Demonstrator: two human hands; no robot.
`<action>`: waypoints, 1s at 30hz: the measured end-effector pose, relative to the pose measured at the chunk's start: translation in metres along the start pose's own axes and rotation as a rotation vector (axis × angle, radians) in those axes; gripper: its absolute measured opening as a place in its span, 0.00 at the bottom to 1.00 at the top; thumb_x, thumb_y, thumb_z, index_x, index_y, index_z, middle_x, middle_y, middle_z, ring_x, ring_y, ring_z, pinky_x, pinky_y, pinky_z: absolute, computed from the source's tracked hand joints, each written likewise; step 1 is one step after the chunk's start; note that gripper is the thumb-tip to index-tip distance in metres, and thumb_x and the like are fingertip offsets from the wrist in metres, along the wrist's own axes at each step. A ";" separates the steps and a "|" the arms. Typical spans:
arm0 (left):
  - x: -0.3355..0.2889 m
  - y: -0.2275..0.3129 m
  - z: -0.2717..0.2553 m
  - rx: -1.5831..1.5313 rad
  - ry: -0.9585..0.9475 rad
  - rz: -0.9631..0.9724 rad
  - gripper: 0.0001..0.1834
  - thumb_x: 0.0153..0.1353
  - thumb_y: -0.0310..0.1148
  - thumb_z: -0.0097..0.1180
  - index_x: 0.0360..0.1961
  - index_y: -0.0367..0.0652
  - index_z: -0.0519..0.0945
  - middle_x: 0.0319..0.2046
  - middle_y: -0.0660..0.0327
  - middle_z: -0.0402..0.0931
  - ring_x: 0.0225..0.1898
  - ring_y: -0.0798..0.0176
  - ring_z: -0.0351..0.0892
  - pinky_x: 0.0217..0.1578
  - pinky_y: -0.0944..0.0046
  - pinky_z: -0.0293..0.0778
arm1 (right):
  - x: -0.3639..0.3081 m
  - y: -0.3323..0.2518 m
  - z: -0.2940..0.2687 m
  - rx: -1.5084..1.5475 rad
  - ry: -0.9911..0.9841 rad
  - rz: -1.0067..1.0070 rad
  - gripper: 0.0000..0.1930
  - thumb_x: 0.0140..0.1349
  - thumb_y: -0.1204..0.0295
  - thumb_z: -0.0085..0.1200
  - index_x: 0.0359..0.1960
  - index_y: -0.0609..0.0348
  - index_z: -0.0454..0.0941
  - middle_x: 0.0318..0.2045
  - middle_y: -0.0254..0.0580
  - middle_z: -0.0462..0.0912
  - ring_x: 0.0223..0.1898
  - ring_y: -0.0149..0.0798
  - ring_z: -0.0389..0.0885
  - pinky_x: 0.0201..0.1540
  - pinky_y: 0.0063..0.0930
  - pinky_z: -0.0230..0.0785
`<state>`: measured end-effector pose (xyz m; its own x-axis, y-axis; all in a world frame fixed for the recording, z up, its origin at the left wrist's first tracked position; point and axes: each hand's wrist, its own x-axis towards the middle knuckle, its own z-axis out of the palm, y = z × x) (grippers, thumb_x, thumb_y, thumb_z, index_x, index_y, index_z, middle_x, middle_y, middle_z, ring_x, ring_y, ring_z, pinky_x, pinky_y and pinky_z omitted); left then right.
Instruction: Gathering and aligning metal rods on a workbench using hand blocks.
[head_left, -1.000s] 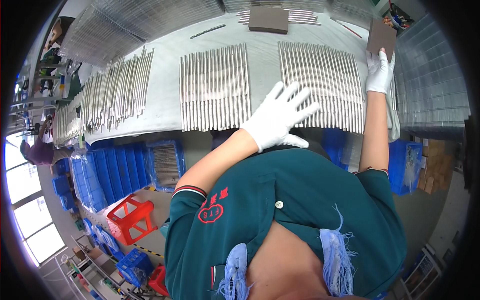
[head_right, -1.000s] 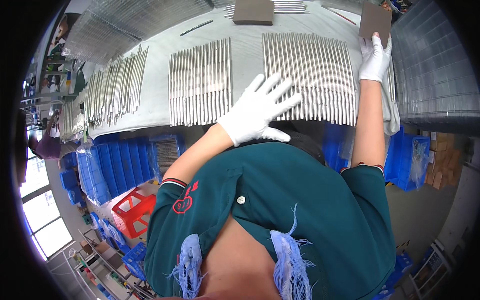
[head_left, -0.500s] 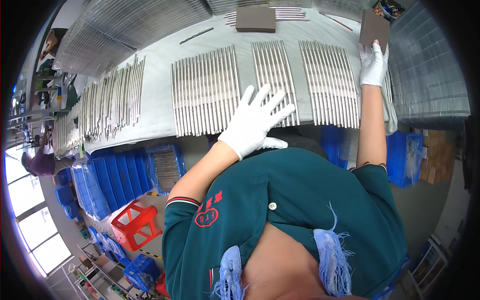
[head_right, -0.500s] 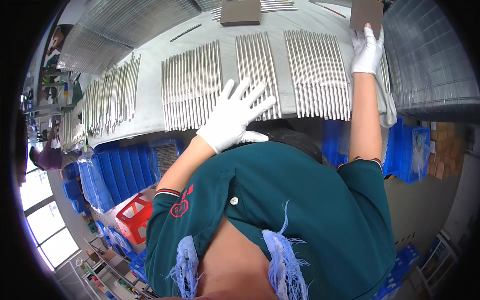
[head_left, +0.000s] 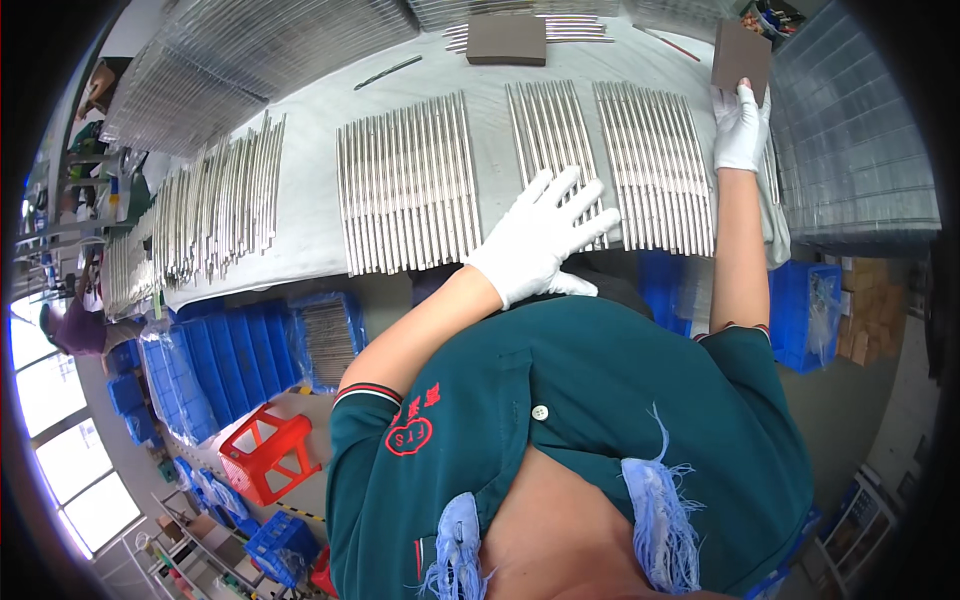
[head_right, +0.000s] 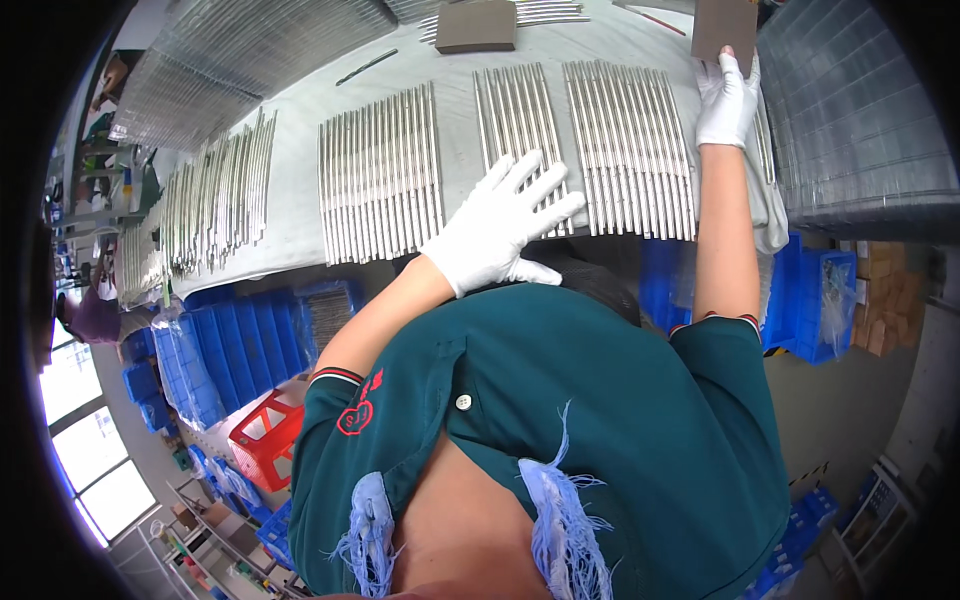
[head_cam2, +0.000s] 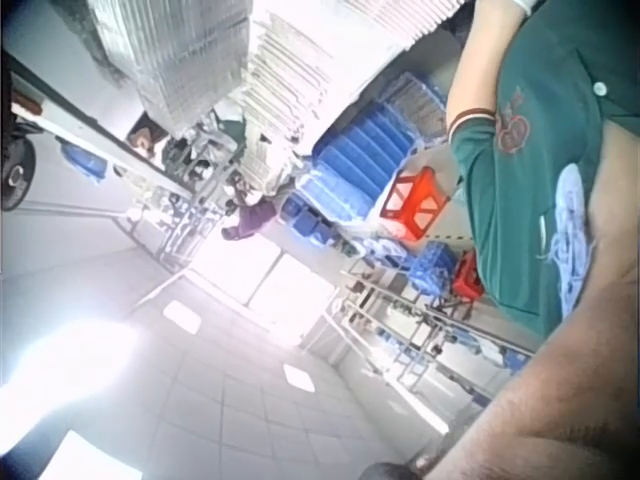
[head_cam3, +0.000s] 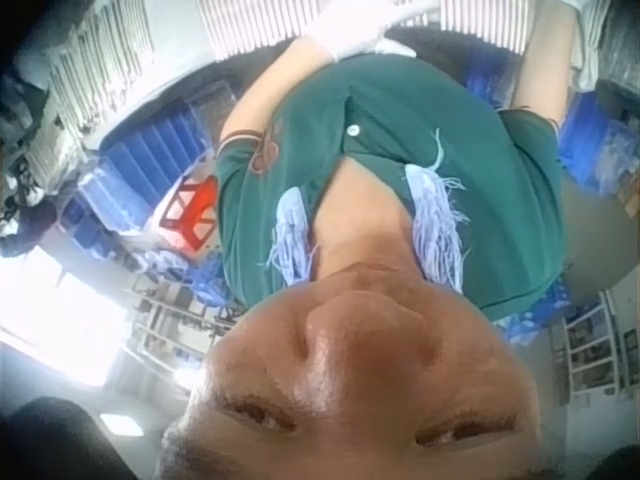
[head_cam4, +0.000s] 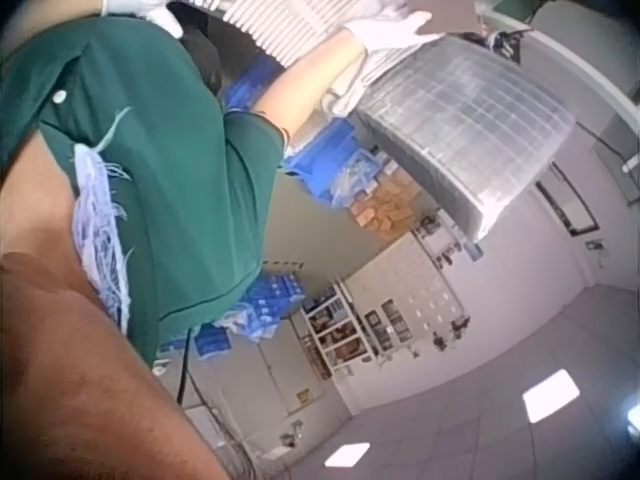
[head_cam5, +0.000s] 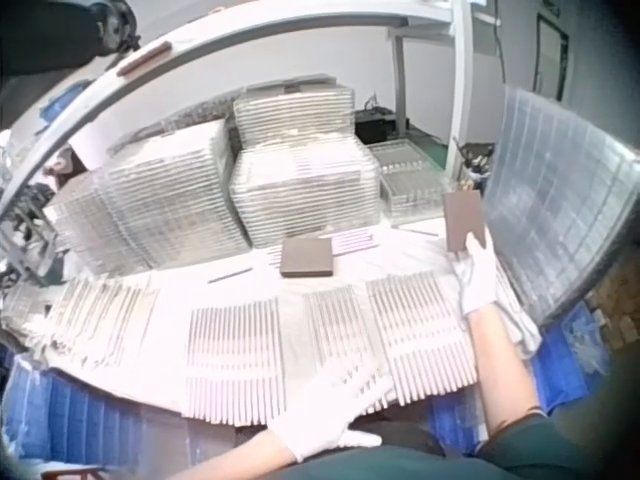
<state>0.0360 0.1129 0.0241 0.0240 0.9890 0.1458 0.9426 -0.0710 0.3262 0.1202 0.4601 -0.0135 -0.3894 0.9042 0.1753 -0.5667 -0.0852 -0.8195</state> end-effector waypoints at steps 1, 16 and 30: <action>0.004 0.001 0.003 0.000 0.001 0.001 0.51 0.46 0.65 0.61 0.68 0.50 0.65 0.67 0.48 0.61 0.68 0.36 0.55 0.68 0.39 0.51 | -0.002 -0.001 0.003 -0.001 0.000 -0.001 0.31 0.64 0.76 0.57 0.67 0.53 0.57 0.56 0.44 0.73 0.53 0.45 0.76 0.58 0.44 0.72; -0.017 -0.002 -0.024 0.089 -0.075 -0.068 0.51 0.44 0.67 0.59 0.68 0.52 0.66 0.66 0.44 0.61 0.67 0.34 0.56 0.67 0.39 0.51 | 0.003 0.000 -0.004 0.122 0.034 0.030 0.26 0.65 0.76 0.55 0.64 0.56 0.63 0.54 0.40 0.75 0.53 0.41 0.77 0.58 0.41 0.72; 0.075 0.022 0.027 -0.047 -0.051 0.279 0.49 0.46 0.62 0.64 0.67 0.54 0.65 0.68 0.50 0.58 0.71 0.39 0.51 0.69 0.38 0.48 | -0.002 -0.005 0.002 0.181 0.060 0.009 0.23 0.65 0.74 0.55 0.61 0.53 0.67 0.53 0.40 0.75 0.53 0.41 0.75 0.59 0.43 0.71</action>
<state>0.0675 0.1891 0.0170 0.2980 0.9356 0.1894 0.8807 -0.3460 0.3235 0.1225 0.4581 -0.0085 -0.3544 0.9258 0.1315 -0.6870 -0.1624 -0.7083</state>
